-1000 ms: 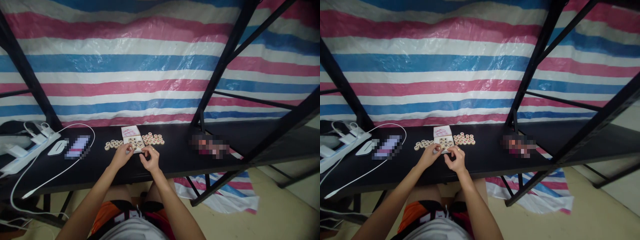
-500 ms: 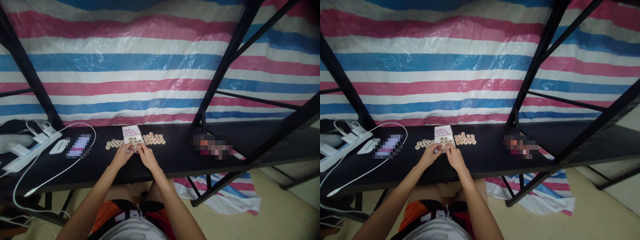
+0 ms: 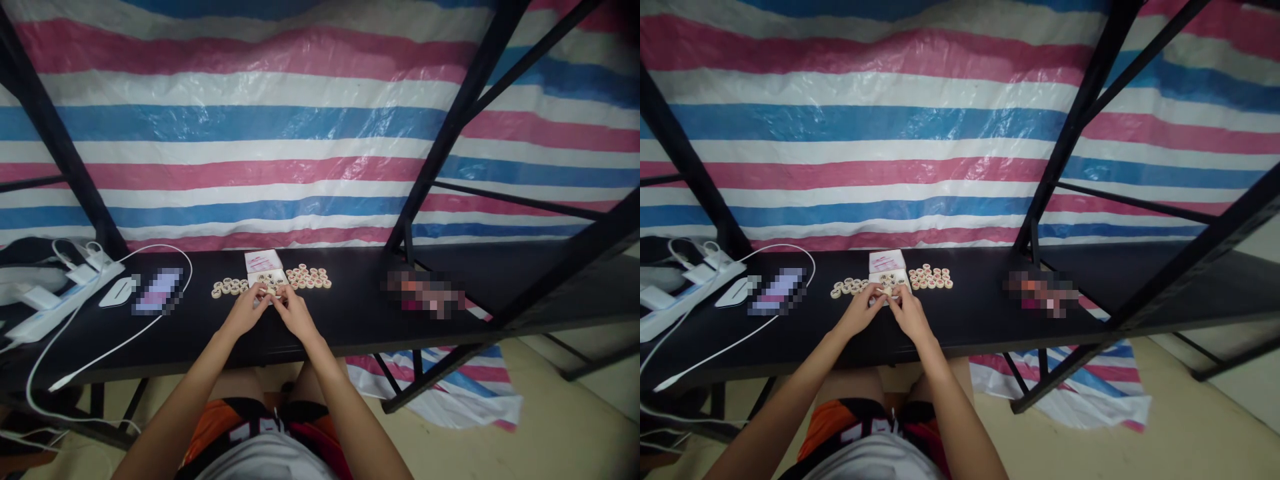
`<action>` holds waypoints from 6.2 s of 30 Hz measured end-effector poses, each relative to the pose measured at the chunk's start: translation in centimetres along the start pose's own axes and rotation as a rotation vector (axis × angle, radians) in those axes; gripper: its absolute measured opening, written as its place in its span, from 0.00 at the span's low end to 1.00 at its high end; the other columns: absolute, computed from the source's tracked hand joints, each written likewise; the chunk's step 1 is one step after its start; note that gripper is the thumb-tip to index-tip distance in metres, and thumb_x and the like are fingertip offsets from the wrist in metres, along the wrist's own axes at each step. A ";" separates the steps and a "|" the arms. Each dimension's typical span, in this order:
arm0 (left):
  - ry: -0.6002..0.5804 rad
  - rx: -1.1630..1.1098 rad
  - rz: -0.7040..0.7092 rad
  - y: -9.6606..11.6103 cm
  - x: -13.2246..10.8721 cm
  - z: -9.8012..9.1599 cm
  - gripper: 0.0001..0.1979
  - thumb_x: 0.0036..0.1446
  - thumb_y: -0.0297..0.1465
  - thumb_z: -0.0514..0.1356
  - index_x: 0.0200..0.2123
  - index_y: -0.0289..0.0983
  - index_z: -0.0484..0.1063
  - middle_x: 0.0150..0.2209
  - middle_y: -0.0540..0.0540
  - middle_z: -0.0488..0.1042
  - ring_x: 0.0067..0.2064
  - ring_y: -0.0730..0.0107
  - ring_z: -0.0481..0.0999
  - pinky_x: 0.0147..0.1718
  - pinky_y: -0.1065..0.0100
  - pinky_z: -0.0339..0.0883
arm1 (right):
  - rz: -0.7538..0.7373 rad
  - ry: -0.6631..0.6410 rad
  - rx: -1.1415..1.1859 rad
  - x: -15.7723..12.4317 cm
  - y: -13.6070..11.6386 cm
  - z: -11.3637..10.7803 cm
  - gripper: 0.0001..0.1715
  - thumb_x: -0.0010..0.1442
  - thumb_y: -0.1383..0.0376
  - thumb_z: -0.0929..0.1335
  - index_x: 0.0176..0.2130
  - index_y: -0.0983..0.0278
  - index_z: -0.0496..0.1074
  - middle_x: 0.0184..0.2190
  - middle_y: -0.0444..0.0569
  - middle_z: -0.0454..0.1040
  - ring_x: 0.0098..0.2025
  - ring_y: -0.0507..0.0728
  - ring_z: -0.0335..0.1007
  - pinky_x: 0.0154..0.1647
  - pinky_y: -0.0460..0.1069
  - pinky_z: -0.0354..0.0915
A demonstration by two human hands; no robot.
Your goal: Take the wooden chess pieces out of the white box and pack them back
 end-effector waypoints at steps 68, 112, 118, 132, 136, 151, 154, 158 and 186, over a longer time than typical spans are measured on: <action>0.019 0.109 0.252 1.5 -0.4 -0.2 0.07 0.59 0.32 0.57 0.39 0.40 0.73 0.37 0.46 0.71 0.40 0.67 0.71 0.41 0.66 0.66 | -0.017 -0.103 -0.067 0.1 0.6 0.8 0.13 0.60 0.67 0.61 0.44 0.61 0.70 0.34 0.48 0.75 0.36 0.55 0.71 0.40 0.47 0.62; 0.272 0.358 -0.010 -0.3 -2.6 -3.7 0.08 0.56 0.33 0.57 0.39 0.39 0.71 0.39 0.45 0.74 0.39 0.62 0.72 0.40 0.62 0.67 | 0.024 -0.025 -0.066 0.0 0.7 0.3 0.17 0.61 0.63 0.62 0.49 0.62 0.70 0.29 0.45 0.74 0.31 0.53 0.69 0.38 0.47 0.63; 0.186 0.615 -0.020 -0.9 -3.1 -3.1 0.05 0.56 0.30 0.55 0.35 0.39 0.71 0.37 0.43 0.75 0.39 0.59 0.71 0.41 0.60 0.65 | 0.064 -0.071 -0.093 0.0 0.7 0.5 0.17 0.61 0.64 0.62 0.48 0.62 0.70 0.24 0.43 0.72 0.28 0.53 0.69 0.35 0.45 0.62; 0.080 0.658 -0.041 -1.5 -3.3 -2.1 0.12 0.57 0.29 0.55 0.44 0.36 0.73 0.40 0.39 0.74 0.42 0.54 0.71 0.42 0.58 0.64 | 0.057 -0.094 -0.118 0.1 1.0 0.8 0.14 0.61 0.65 0.62 0.43 0.61 0.74 0.24 0.44 0.74 0.28 0.54 0.70 0.35 0.46 0.62; 0.080 0.679 -0.047 -1.4 -3.4 -2.1 0.14 0.57 0.29 0.55 0.46 0.36 0.73 0.39 0.39 0.74 0.42 0.54 0.70 0.42 0.59 0.64 | 0.065 -0.099 -0.121 0.1 0.8 0.7 0.15 0.61 0.64 0.61 0.44 0.61 0.73 0.24 0.44 0.74 0.28 0.54 0.70 0.35 0.46 0.62; 0.006 0.764 -0.138 -1.3 -3.3 -2.1 0.18 0.60 0.31 0.53 0.52 0.35 0.68 0.45 0.40 0.73 0.47 0.57 0.70 0.45 0.61 0.63 | 0.154 -0.080 -0.369 0.0 0.9 0.4 0.17 0.62 0.64 0.61 0.49 0.62 0.70 0.29 0.46 0.76 0.34 0.55 0.73 0.38 0.45 0.60; 0.027 0.741 -0.148 -1.1 -3.3 -2.3 0.16 0.60 0.29 0.53 0.51 0.35 0.68 0.44 0.40 0.72 0.47 0.57 0.70 0.45 0.61 0.64 | 0.153 -0.090 -0.349 0.0 0.8 0.4 0.16 0.62 0.65 0.61 0.48 0.62 0.71 0.29 0.46 0.76 0.33 0.54 0.72 0.37 0.44 0.59; -0.004 0.702 -0.105 -0.9 -3.3 -2.2 0.16 0.59 0.25 0.51 0.49 0.36 0.69 0.42 0.42 0.71 0.45 0.60 0.70 0.44 0.63 0.64 | 0.148 -0.082 -0.309 0.0 0.9 0.4 0.16 0.62 0.65 0.61 0.47 0.62 0.71 0.28 0.45 0.76 0.32 0.54 0.72 0.37 0.44 0.59; -0.093 0.492 -0.014 -0.1 -3.4 -1.7 0.16 0.61 0.30 0.50 0.51 0.37 0.69 0.37 0.44 0.73 0.39 0.65 0.73 0.40 0.66 0.66 | 0.221 0.052 -0.445 0.0 1.1 -0.3 0.17 0.64 0.61 0.60 0.48 0.62 0.70 0.34 0.50 0.77 0.36 0.56 0.74 0.38 0.46 0.63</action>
Point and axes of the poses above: each hand's wrist, its own x-axis towards the middle knuckle, its own z-axis out of the palm, y = z × x, the point moved 5 cm from there along x, towards the middle knuckle
